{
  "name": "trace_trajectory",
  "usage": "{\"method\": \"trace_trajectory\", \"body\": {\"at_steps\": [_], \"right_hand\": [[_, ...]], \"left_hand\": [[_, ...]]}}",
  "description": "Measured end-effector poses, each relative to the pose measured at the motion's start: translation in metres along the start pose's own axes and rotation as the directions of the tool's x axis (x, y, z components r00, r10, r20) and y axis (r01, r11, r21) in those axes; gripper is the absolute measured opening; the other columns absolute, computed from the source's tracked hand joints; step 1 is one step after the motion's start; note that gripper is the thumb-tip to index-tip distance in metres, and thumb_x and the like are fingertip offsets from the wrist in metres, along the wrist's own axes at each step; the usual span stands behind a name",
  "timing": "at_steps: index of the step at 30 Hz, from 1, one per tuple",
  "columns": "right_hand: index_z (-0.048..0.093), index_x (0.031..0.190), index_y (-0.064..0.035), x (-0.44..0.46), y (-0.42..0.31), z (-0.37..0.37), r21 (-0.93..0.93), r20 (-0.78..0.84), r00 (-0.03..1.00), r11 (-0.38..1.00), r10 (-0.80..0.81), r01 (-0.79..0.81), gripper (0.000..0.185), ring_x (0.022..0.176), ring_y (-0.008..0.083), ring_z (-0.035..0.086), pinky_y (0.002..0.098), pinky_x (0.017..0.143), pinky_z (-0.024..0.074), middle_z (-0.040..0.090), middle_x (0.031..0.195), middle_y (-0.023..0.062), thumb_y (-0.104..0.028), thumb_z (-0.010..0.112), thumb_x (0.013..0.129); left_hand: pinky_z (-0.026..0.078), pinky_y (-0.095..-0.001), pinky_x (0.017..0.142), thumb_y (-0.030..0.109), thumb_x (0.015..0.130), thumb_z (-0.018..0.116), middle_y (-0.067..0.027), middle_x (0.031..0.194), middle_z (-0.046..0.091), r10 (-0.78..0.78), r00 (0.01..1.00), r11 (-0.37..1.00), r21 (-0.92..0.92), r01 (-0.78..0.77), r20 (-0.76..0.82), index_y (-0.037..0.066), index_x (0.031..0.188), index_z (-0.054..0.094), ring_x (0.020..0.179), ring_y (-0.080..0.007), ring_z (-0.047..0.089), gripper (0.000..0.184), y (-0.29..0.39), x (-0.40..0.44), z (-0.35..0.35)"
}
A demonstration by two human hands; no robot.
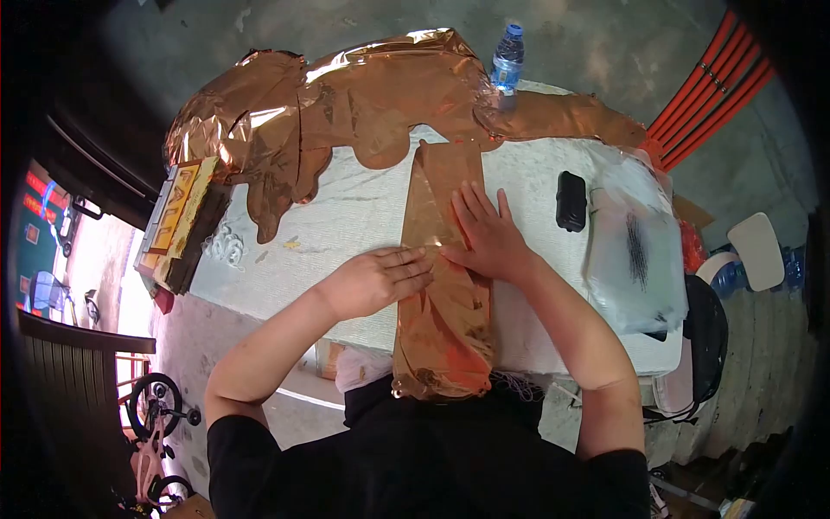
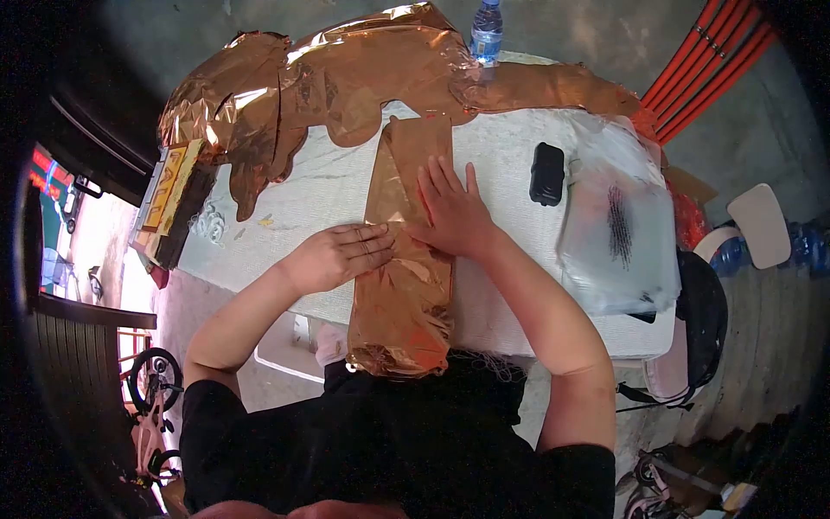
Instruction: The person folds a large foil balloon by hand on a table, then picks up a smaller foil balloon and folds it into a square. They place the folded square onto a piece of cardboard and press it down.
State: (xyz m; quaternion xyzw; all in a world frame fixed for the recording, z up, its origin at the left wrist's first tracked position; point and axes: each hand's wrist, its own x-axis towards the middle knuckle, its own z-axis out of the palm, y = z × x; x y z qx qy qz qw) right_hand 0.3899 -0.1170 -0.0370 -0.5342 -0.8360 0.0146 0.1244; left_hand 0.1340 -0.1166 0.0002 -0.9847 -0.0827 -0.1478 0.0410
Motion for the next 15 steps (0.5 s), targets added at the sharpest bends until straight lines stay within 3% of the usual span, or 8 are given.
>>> {"method": "trace_trajectory", "body": {"at_steps": [3,4,6,7,9,10,12,15], "right_hand": [[0.029,0.142,-0.0006,-0.001,0.003,-0.005,0.218,-0.058,0.998,0.976,0.036,-0.022,0.074,0.143,0.0327,0.017,0.0569,0.113,0.0074,0.025,0.15,0.0215,-0.044,0.054,0.087],[0.029,0.142,-0.0006,-0.003,0.007,-0.009,0.214,-0.06,0.997,0.977,0.038,-0.024,0.074,0.143,0.0327,0.017,0.0569,0.113,0.0074,0.025,0.15,0.0215,-0.044,0.054,0.087],[0.039,0.138,-0.0056,-0.014,0.019,-0.02,0.382,-0.122,0.992,0.923,0.003,0.044,0.058,0.137,0.0347,0.03,0.0526,0.113,0.0178,0.035,0.144,0.0197,-0.019,0.058,0.085],[0.039,0.138,-0.0056,-0.023,0.023,-0.028,0.382,-0.119,0.993,0.923,0.002,0.044,0.058,0.137,0.0347,0.03,0.0526,0.113,0.0178,0.035,0.144,0.0197,-0.019,0.058,0.085],[0.049,0.13,-0.0076,-0.045,0.022,-0.045,0.253,-0.074,0.988,0.956,-0.135,0.149,0.056,0.125,0.0354,0.045,0.0483,0.107,0.0325,0.045,0.135,0.0175,-0.001,0.059,0.076],[0.049,0.13,-0.0076,-0.05,0.016,-0.048,0.254,-0.071,0.988,0.956,-0.135,0.149,0.056,0.125,0.0354,0.045,0.0483,0.107,0.0325,0.045,0.135,0.0175,-0.001,0.059,0.076],[0.055,0.124,-0.0067,-0.059,0.003,-0.048,0.298,-0.134,0.969,0.925,-0.205,0.237,0.055,0.115,0.0345,0.052,0.0441,0.099,0.042,0.051,0.128,0.016,0.001,0.061,0.07],[0.053,0.127,-0.01,-0.058,-0.012,-0.041,0.352,-0.15,0.942,0.874,-0.3,0.334,0.057,0.117,0.0358,0.05,0.044,0.099,0.0416,0.05,0.131,0.0153,-0.005,0.066,0.072]], "left_hand": [[0.046,-0.036,0.099,0.009,0.078,0.058,-0.0058,0.119,0.064,-0.048,0.999,0.994,-0.095,0.048,0.002,0.008,0.11,0.065,0.118,-0.0224,0.056,0.033,-0.002,-0.001,0.003],[0.046,-0.0361,0.099,0.006,0.076,0.06,-0.0053,0.119,0.063,-0.09,0.996,0.979,-0.186,0.086,-0.014,0.008,0.11,0.066,0.119,-0.0221,0.055,0.034,-0.002,-0.002,0.004],[0.045,-0.0362,0.1,0.003,0.075,0.061,-0.0048,0.12,0.063,-0.138,0.99,0.951,-0.282,0.126,-0.024,0.008,0.11,0.066,0.12,-0.0218,0.055,0.036,-0.002,-0.003,0.005],[0.045,-0.036,0.1,0.001,0.073,0.061,-0.0052,0.119,0.063,-0.157,0.987,0.941,-0.308,0.14,-0.029,0.008,0.11,0.066,0.119,-0.0218,0.055,0.038,-0.001,-0.002,0.005],[0.046,-0.0358,0.1,-0.002,0.072,0.062,-0.0056,0.119,0.063,-0.178,0.983,0.929,-0.335,0.156,-0.036,0.008,0.11,0.066,0.119,-0.0218,0.055,0.039,-0.002,-0.002,0.004],[0.046,-0.0359,0.099,-0.002,0.072,0.062,-0.0062,0.118,0.064,-0.205,0.978,0.912,-0.371,0.177,-0.036,0.008,0.109,0.066,0.118,-0.0221,0.056,0.039,-0.002,-0.003,0.003],[0.047,-0.036,0.098,-0.003,0.072,0.062,-0.0069,0.117,0.064,-0.225,0.974,0.89,-0.413,0.192,-0.031,0.007,0.109,0.066,0.117,-0.0224,0.057,0.038,-0.003,-0.002,0.004],[0.048,-0.0362,0.096,-0.003,0.072,0.062,-0.0077,0.114,0.066,-0.272,0.962,0.868,-0.439,0.233,-0.027,0.007,0.108,0.067,0.114,-0.0238,0.059,0.037,-0.004,0.0,0.004]]}}
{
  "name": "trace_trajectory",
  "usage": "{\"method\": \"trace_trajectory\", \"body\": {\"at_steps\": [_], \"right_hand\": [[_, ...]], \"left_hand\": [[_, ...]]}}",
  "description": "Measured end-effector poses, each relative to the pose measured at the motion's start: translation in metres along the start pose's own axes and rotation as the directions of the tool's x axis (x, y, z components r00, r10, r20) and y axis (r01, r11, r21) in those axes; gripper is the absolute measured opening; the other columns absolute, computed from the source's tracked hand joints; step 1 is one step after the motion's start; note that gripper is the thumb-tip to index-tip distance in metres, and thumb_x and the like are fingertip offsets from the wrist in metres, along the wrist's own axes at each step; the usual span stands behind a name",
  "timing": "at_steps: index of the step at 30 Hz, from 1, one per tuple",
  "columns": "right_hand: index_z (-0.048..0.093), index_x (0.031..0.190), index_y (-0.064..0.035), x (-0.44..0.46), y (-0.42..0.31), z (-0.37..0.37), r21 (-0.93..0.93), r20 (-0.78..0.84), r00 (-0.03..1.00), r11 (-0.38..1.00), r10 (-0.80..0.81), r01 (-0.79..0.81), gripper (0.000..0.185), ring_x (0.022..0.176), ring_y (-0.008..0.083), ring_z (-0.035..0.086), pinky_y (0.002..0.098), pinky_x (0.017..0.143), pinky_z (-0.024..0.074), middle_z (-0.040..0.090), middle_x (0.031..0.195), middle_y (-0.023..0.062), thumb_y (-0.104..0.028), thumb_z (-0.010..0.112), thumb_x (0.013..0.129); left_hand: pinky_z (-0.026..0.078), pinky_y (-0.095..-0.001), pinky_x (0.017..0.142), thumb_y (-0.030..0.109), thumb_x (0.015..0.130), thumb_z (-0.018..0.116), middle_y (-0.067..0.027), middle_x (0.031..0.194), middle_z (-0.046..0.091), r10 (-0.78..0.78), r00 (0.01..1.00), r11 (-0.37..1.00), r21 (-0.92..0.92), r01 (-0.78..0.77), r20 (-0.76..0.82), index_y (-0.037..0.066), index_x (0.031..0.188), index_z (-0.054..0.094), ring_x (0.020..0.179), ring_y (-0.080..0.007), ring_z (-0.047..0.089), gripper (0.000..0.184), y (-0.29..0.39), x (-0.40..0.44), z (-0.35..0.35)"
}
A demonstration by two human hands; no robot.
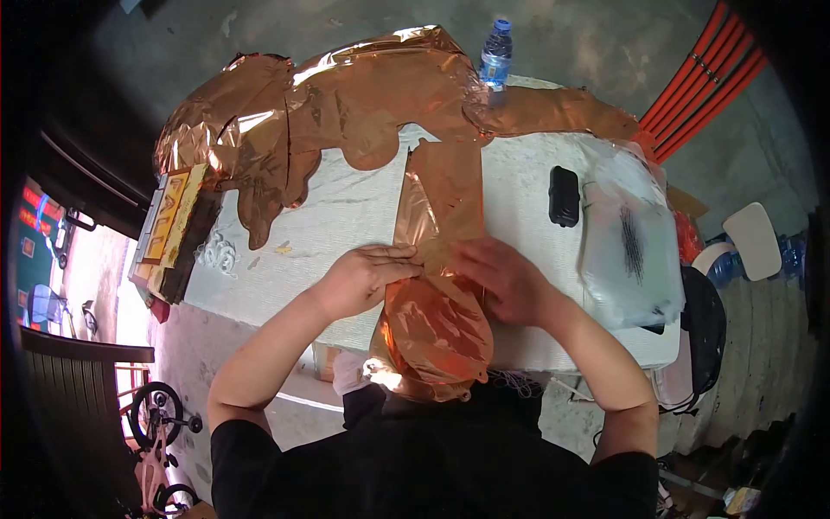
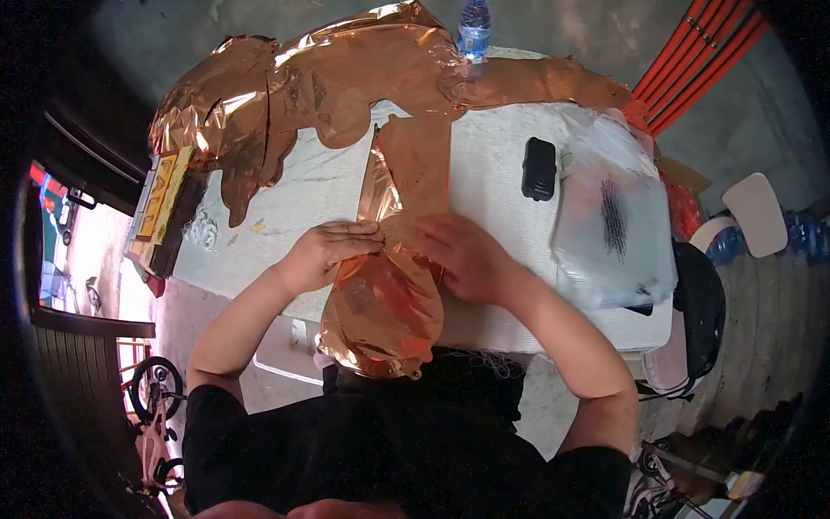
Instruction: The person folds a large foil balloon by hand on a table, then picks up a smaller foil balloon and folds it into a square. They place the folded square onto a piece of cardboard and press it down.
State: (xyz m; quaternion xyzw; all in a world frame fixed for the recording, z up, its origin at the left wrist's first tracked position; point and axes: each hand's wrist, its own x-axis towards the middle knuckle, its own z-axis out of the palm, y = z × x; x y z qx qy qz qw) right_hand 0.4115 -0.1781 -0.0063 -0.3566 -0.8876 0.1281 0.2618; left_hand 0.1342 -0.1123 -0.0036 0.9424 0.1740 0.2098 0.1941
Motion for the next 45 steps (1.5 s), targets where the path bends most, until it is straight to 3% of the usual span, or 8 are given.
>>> {"method": "trace_trajectory", "body": {"at_steps": [7,19,21,24,26,30,38,45], "right_hand": [[0.064,0.111,-0.0116,0.0,-0.009,0.009,-0.211,0.039,0.989,0.967,-0.14,0.146,0.036,0.102,0.0281,0.057,0.0382,0.084,0.0473,0.06,0.114,0.008,-0.016,0.064,0.075],[0.066,0.096,-0.0092,0.007,0.015,0.01,0.176,-0.05,0.998,0.984,-0.025,0.033,0.018,0.09,0.0212,0.061,0.0351,0.071,0.0494,0.063,0.095,0.004,-0.008,0.06,0.079],[0.066,0.102,-0.0061,0.01,0.013,0.014,0.884,0.152,0.944,0.387,0.294,-0.262,0.019,0.099,0.0155,0.06,0.0323,0.077,0.0512,0.064,0.106,0.0031,-0.007,0.062,0.084],[0.062,0.113,-0.0045,0.03,0.028,0.001,0.784,0.303,0.833,0.376,0.463,-0.494,0.026,0.086,0.0105,0.061,0.0272,0.071,0.0538,0.065,0.096,0.0027,-0.007,0.061,0.088],[0.068,0.101,-0.0033,0.044,0.027,-0.008,0.671,0.363,0.602,0.249,0.711,-0.698,0.021,0.074,0.0094,0.059,0.0254,0.06,0.0484,0.065,0.087,0.0028,-0.016,0.067,0.084],[0.067,0.091,0.0001,0.04,0.055,0.006,0.696,0.279,0.645,0.312,0.712,-0.646,0.018,0.07,0.0096,0.058,0.0243,0.063,0.0457,0.065,0.083,0.0026,-0.017,0.066,0.085],[0.068,0.079,0.0016,0.038,0.067,0.014,0.648,0.277,0.606,0.321,0.746,-0.691,0.018,0.062,0.0099,0.056,0.0271,0.056,0.0452,0.064,0.072,0.0035,-0.016,0.068,0.079],[0.065,0.072,-0.0003,0.052,0.055,0.001,0.67,0.353,0.557,0.213,0.752,-0.711,0.011,0.059,0.0107,0.056,0.0266,0.052,0.043,0.062,0.066,0.0047,-0.01,0.064,0.078]], "left_hand": [[0.049,-0.0377,0.092,-0.003,0.07,0.058,-0.0123,0.114,0.065,-0.033,0.999,0.999,-0.009,0.032,-0.018,0.01,0.108,0.067,0.106,-0.0258,0.062,0.041,0.002,-0.001,0.001],[0.05,-0.0278,0.08,-0.005,0.077,0.064,-0.0084,0.101,0.069,-0.362,0.916,0.835,-0.375,0.402,0.176,0.004,0.106,0.066,0.089,-0.0175,0.065,0.031,-0.015,0.013,-0.008],[0.05,-0.0262,0.078,-0.006,0.078,0.064,-0.0061,0.099,0.069,-0.354,0.915,0.803,-0.438,0.404,0.194,0.003,0.106,0.067,0.088,-0.0135,0.064,0.029,-0.027,0.015,-0.001],[0.046,-0.0234,0.062,0.003,0.086,0.064,0.0001,0.074,0.065,-0.511,0.813,0.42,-0.745,0.518,0.277,-0.002,0.086,0.068,0.066,-0.0055,0.056,0.007,-0.031,0.033,-0.001],[0.047,-0.0235,0.061,0.006,0.087,0.064,-0.0016,0.073,0.065,-0.535,0.781,0.447,-0.675,0.586,0.324,-0.001,0.084,0.069,0.065,-0.0062,0.057,0.009,-0.044,0.044,-0.006],[0.052,-0.0254,0.059,0.01,0.084,0.065,-0.0046,0.075,0.068,-0.597,0.658,0.241,-0.68,0.692,0.459,0.001,0.086,0.069,0.064,-0.011,0.062,0.01,-0.057,0.05,-0.006],[0.053,-0.0252,0.054,0.012,0.082,0.067,-0.0053,0.07,0.066,-0.628,0.624,0.222,-0.663,0.715,0.464,0.002,0.081,0.068,0.064,-0.0109,0.064,0.009,-0.054,0.05,-0.007],[0.052,-0.0252,0.063,0.003,0.079,0.067,-0.0044,0.088,0.059,-0.703,0.684,0.433,-0.647,0.628,0.193,-0.003,0.127,0.043,0.079,-0.0105,0.062,0.054,-0.033,0.038,-0.002]]}}
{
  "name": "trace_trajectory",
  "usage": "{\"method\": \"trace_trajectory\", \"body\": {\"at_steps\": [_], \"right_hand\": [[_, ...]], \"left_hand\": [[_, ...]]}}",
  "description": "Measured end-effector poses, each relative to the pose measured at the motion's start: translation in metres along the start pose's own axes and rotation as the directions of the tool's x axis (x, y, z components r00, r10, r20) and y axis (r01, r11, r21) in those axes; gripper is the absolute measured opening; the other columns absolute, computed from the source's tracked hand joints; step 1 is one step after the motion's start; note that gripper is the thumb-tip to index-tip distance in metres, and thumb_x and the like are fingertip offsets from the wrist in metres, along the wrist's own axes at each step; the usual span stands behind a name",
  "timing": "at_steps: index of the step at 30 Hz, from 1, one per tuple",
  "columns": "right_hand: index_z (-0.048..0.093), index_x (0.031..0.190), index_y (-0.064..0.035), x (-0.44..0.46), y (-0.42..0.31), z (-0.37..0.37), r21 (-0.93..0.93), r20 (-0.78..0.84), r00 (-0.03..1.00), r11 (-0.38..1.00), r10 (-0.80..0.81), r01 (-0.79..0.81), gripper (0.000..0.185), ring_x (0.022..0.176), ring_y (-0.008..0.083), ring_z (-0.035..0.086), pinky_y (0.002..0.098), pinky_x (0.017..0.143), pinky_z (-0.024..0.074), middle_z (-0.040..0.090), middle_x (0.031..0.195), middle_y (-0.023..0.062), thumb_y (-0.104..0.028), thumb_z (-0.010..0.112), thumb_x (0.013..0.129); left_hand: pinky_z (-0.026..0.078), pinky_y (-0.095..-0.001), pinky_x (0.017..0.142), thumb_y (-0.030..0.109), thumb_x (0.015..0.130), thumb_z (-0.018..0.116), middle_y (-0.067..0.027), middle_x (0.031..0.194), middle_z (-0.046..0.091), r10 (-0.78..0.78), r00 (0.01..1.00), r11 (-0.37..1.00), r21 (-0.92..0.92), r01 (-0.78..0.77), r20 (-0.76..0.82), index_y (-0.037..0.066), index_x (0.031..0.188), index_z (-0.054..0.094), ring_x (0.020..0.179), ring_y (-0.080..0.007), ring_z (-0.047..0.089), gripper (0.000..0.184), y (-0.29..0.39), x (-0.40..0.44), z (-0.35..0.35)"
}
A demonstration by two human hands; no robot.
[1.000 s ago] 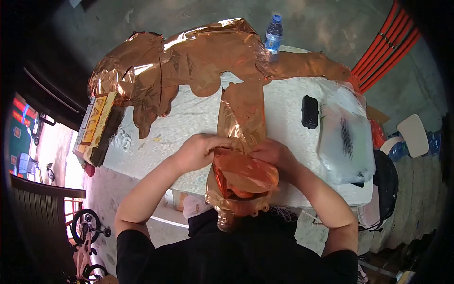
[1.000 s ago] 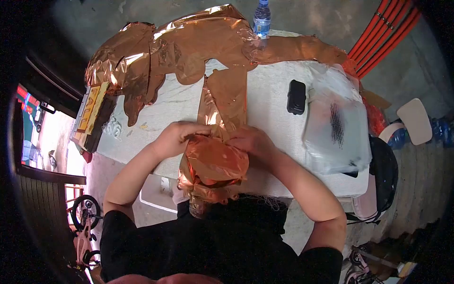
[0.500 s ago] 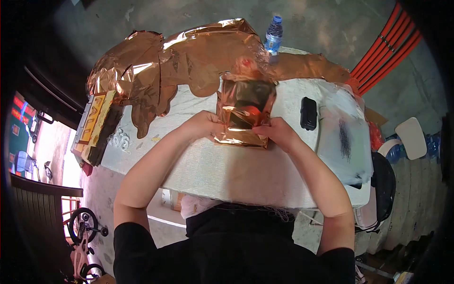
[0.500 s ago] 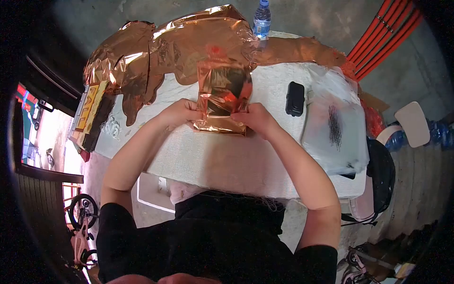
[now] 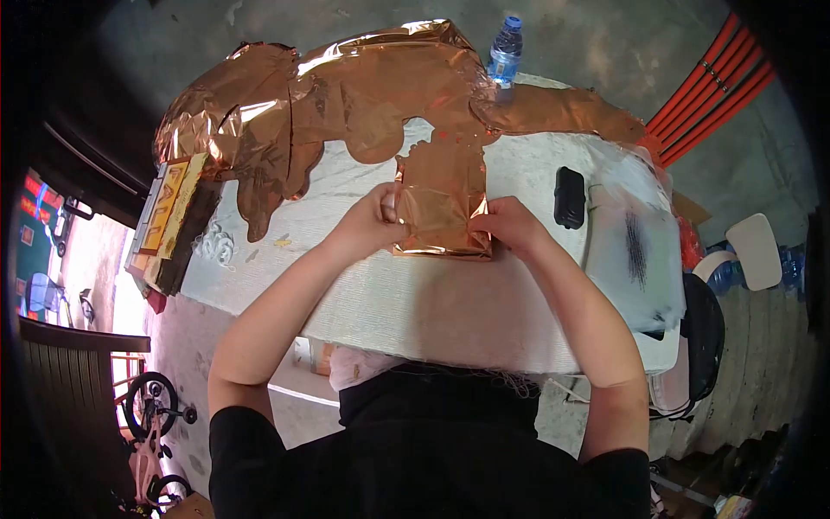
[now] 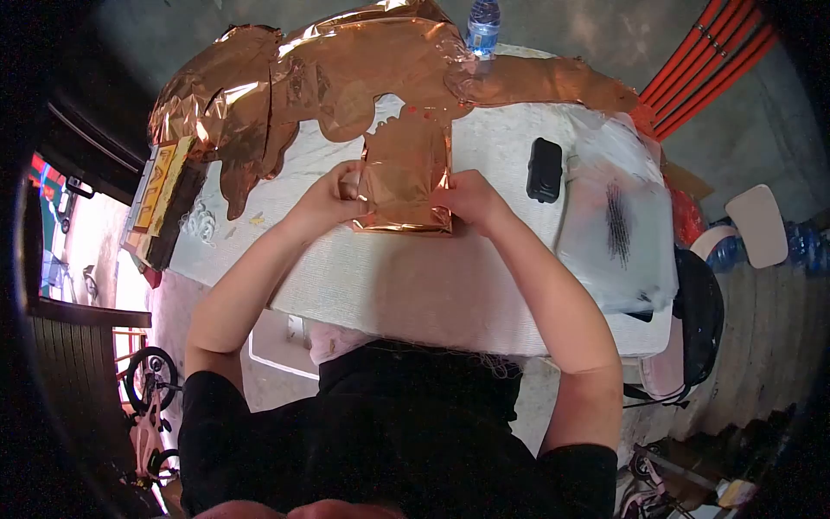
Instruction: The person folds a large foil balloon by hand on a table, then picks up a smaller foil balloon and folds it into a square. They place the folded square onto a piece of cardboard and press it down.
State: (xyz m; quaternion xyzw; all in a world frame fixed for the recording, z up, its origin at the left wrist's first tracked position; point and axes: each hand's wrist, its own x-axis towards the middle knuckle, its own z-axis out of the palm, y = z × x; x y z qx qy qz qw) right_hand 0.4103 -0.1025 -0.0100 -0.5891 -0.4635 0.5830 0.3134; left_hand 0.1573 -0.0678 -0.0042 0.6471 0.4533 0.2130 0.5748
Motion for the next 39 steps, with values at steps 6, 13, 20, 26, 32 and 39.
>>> {"method": "trace_trajectory", "body": {"at_steps": [6,13,20,26,32,39], "right_hand": [[0.062,0.067,-0.0028,0.007,0.004,-0.002,-0.031,0.062,0.998,1.0,-0.003,0.004,0.012,0.055,0.0114,0.055,0.0261,0.048,0.0407,0.06,0.063,0.0051,-0.008,0.063,0.079],[0.069,0.079,-0.0013,0.009,0.006,-0.005,-0.055,0.059,0.998,0.999,0.0,0.003,0.009,0.058,0.0094,0.055,0.0261,0.05,0.0425,0.062,0.07,0.0026,-0.01,0.067,0.078],[0.067,0.085,0.0011,-0.018,-0.007,0.005,-0.056,-0.021,0.984,0.983,-0.176,0.175,0.01,0.061,0.0145,0.063,0.0282,0.052,0.0508,0.067,0.075,0.0077,-0.008,0.067,0.081],[0.061,0.098,0.0012,-0.019,0.004,0.006,-0.252,-0.153,0.975,0.96,-0.16,0.118,0.02,0.044,0.0113,0.055,0.0253,0.037,0.041,0.062,0.065,0.0048,-0.01,0.068,0.083],[0.05,0.122,-0.0003,-0.031,-0.012,0.015,-0.624,-0.184,0.924,0.766,-0.334,0.153,0.046,0.065,0.0187,0.064,0.0338,0.053,0.0497,0.064,0.076,0.0079,-0.01,0.068,0.08],[0.039,0.135,0.0012,-0.007,0.015,0.035,-0.901,0.211,0.644,0.109,-0.735,0.42,0.062,0.131,0.0391,0.034,0.0503,0.106,0.0288,0.038,0.139,0.0237,-0.028,0.061,0.086]], "left_hand": [[0.048,-0.0349,0.085,-0.001,0.078,0.066,-0.0141,0.113,0.054,0.531,0.835,0.776,0.477,-0.412,-0.144,0.0,0.129,0.046,0.109,-0.0246,0.057,0.055,0.007,-0.042,0.016],[0.025,-0.0447,0.112,0.017,0.087,0.059,-0.0152,0.14,0.045,0.524,0.793,0.466,0.674,-0.572,0.31,0.003,0.131,0.05,0.135,-0.0323,0.035,0.047,-0.002,-0.058,0.029],[0.026,-0.044,0.112,0.019,0.087,0.06,-0.0141,0.139,0.046,0.508,0.8,0.417,0.72,-0.554,0.321,0.004,0.13,0.051,0.135,-0.0306,0.035,0.047,-0.004,-0.059,0.031],[0.027,-0.0437,0.111,0.02,0.086,0.061,-0.0127,0.137,0.049,0.512,0.806,0.391,0.755,-0.526,0.297,0.006,0.127,0.055,0.134,-0.0295,0.037,0.044,-0.004,-0.062,0.033],[0.027,-0.0444,0.111,0.019,0.083,0.063,-0.0122,0.135,0.05,0.546,0.787,0.413,0.726,-0.551,0.287,0.006,0.125,0.056,0.133,-0.0292,0.039,0.045,-0.005,-0.06,0.031],[0.026,-0.0447,0.112,0.019,0.081,0.064,-0.0118,0.136,0.05,0.558,0.779,0.417,0.715,-0.562,0.287,0.005,0.124,0.057,0.132,-0.0295,0.039,0.046,-0.01,-0.059,0.034]]}}
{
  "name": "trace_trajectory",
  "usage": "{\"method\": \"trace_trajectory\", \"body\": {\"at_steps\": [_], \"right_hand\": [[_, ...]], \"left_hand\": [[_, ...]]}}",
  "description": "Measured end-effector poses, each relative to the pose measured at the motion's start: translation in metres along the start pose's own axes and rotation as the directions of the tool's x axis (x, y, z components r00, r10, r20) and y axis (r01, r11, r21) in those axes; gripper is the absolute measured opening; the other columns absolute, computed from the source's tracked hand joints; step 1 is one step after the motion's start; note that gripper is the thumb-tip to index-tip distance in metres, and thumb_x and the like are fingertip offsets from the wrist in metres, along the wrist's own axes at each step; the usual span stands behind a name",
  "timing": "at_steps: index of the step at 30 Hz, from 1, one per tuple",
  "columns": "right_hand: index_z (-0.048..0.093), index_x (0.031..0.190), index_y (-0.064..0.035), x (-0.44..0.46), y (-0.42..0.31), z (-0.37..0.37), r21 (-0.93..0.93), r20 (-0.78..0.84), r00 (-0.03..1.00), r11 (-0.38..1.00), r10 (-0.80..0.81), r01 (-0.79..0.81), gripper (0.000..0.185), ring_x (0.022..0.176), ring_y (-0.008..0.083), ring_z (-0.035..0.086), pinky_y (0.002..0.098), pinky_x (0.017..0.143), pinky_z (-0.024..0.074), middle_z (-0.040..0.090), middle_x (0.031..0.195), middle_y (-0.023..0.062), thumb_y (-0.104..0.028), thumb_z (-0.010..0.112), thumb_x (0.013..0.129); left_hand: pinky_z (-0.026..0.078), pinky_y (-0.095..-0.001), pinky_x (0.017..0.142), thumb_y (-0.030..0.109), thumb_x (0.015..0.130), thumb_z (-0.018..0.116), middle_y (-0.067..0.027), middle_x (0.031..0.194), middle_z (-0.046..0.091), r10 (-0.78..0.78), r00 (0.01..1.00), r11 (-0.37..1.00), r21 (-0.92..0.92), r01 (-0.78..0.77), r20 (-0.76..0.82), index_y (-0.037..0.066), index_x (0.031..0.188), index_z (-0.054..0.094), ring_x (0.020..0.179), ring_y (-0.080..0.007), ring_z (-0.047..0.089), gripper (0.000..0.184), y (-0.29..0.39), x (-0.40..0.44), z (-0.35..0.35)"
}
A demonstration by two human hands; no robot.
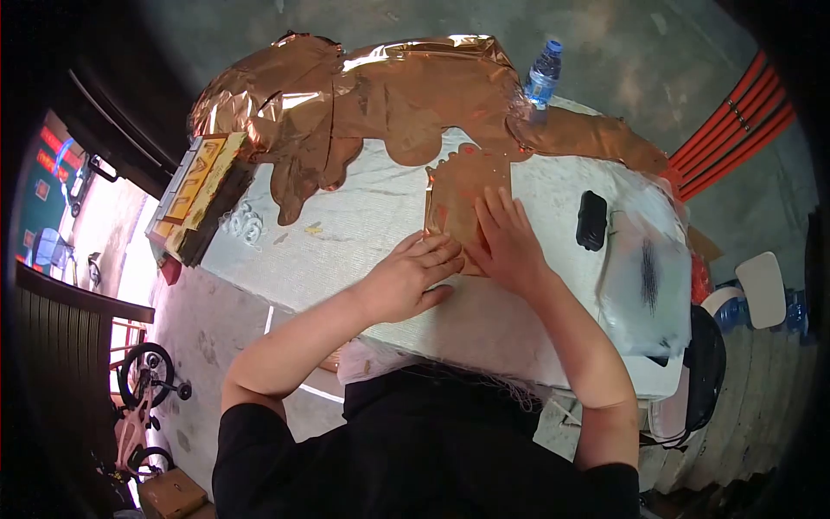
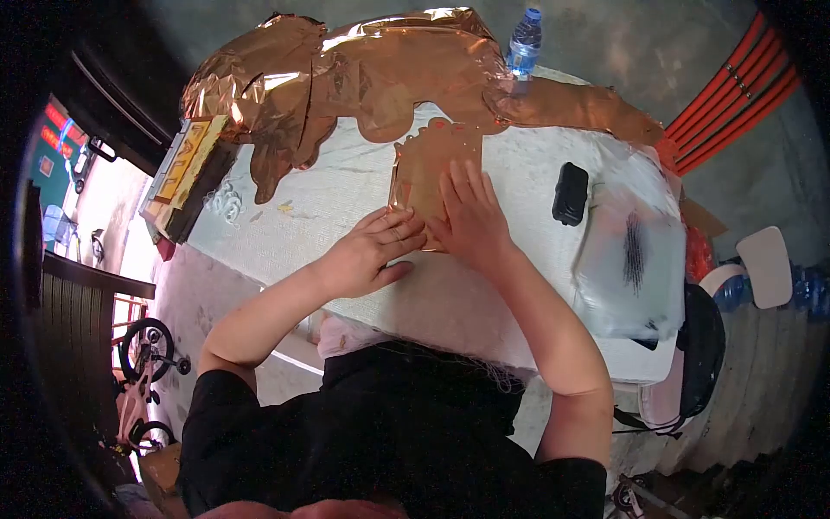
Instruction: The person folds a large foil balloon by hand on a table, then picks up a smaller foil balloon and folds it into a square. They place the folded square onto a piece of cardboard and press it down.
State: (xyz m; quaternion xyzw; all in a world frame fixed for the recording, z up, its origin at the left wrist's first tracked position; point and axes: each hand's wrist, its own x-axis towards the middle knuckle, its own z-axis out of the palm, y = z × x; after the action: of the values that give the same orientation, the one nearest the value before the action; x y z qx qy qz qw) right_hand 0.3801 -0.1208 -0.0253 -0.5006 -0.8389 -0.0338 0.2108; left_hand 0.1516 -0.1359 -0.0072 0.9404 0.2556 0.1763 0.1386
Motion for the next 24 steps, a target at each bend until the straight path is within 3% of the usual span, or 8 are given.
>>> {"method": "trace_trajectory", "body": {"at_steps": [1,5,7,8,11,14,17,24], "right_hand": [[0.037,0.137,0.0028,-0.001,0.0,0.006,0.049,0.094,0.994,0.997,0.058,-0.062,0.064,0.137,0.04,0.026,0.0505,0.111,0.0223,0.033,0.143,0.0251,-0.034,0.058,0.089],[0.031,0.14,0.0051,-0.004,0.002,0.007,-0.009,0.154,0.985,0.997,0.078,-0.078,0.071,0.14,0.0408,0.02,0.0498,0.113,0.0184,0.027,0.147,0.0255,-0.042,0.052,0.091],[0.028,0.143,0.0039,-0.003,0.002,0.005,0.013,0.206,0.972,0.993,0.112,-0.118,0.074,0.141,0.0398,0.017,0.049,0.114,0.0146,0.024,0.149,0.0246,-0.046,0.049,0.092],[0.028,0.143,0.0039,-0.003,0.002,0.005,0.013,0.204,0.973,0.993,0.111,-0.116,0.074,0.141,0.0398,0.017,0.049,0.114,0.0146,0.024,0.149,0.0246,-0.046,0.049,0.092],[0.027,0.143,0.0039,-0.002,0.001,0.005,-0.011,0.207,0.973,0.994,0.105,-0.105,0.075,0.141,0.0389,0.016,0.0482,0.115,0.0135,0.024,0.149,0.0244,-0.047,0.049,0.092],[0.026,0.143,0.0035,0.0,-0.001,0.002,-0.007,0.229,0.965,0.992,0.127,-0.129,0.075,0.142,0.0375,0.016,0.0476,0.115,0.0129,0.024,0.15,0.0238,-0.047,0.049,0.092],[0.026,0.144,0.0032,-0.003,0.001,0.004,-0.014,0.234,0.963,0.991,0.132,-0.132,0.075,0.142,0.0367,0.016,0.0468,0.115,0.0125,0.024,0.15,0.0233,-0.047,0.048,0.092],[0.024,0.145,0.0023,-0.001,-0.002,0.001,-0.013,0.249,0.96,0.991,0.13,-0.13,0.076,0.142,0.0366,0.015,0.0461,0.116,0.0118,0.022,0.151,0.0228,-0.047,0.048,0.093]], "left_hand": [[0.026,-0.0447,0.112,0.02,0.081,0.064,-0.0118,0.136,0.05,-0.005,1.0,1.0,0.004,0.005,0.002,0.006,0.124,0.057,0.132,-0.0296,0.039,0.046,-0.001,0.0,-0.001],[0.032,-0.043,0.109,0.015,0.082,0.063,-0.0127,0.133,0.053,0.022,0.999,0.998,-0.057,-0.025,-0.048,0.005,0.123,0.057,0.128,-0.0307,0.044,0.043,-0.007,0.0,-0.005],[0.039,-0.0413,0.103,0.01,0.083,0.061,-0.014,0.128,0.055,-0.179,0.972,0.926,-0.36,0.113,-0.155,0.003,0.122,0.057,0.123,-0.0322,0.048,0.039,-0.019,0.004,-0.014],[0.039,-0.0413,0.103,0.01,0.083,0.061,-0.014,0.128,0.055,-0.178,0.971,0.927,-0.358,0.112,-0.157,0.003,0.122,0.057,0.123,-0.0322,0.048,0.039,-0.032,0.005,-0.019],[0.04,-0.0405,0.102,0.005,0.085,0.058,-0.0147,0.129,0.055,-0.16,0.971,0.987,-0.038,0.155,-0.179,0.002,0.122,0.057,0.124,-0.032,0.048,0.037,-0.067,0.006,-0.019],[0.034,-0.0426,0.107,0.009,0.088,0.056,-0.014,0.133,0.052,-0.028,0.993,1.0,0.003,0.028,-0.115,0.002,0.125,0.055,0.132,-0.0305,0.04,0.038,-0.08,0.009,-0.01],[0.025,-0.0452,0.112,0.013,0.091,0.052,-0.0132,0.137,0.049,-0.061,0.998,0.997,0.053,0.061,-0.016,0.002,0.13,0.052,0.138,-0.0291,0.031,0.04,-0.079,0.012,-0.008],[0.021,-0.0468,0.114,0.013,0.091,0.05,-0.014,0.133,0.051,0.06,0.995,0.998,0.03,-0.063,0.082,0.002,0.127,0.052,0.138,-0.0296,0.031,0.038,-0.084,0.024,-0.017]]}}
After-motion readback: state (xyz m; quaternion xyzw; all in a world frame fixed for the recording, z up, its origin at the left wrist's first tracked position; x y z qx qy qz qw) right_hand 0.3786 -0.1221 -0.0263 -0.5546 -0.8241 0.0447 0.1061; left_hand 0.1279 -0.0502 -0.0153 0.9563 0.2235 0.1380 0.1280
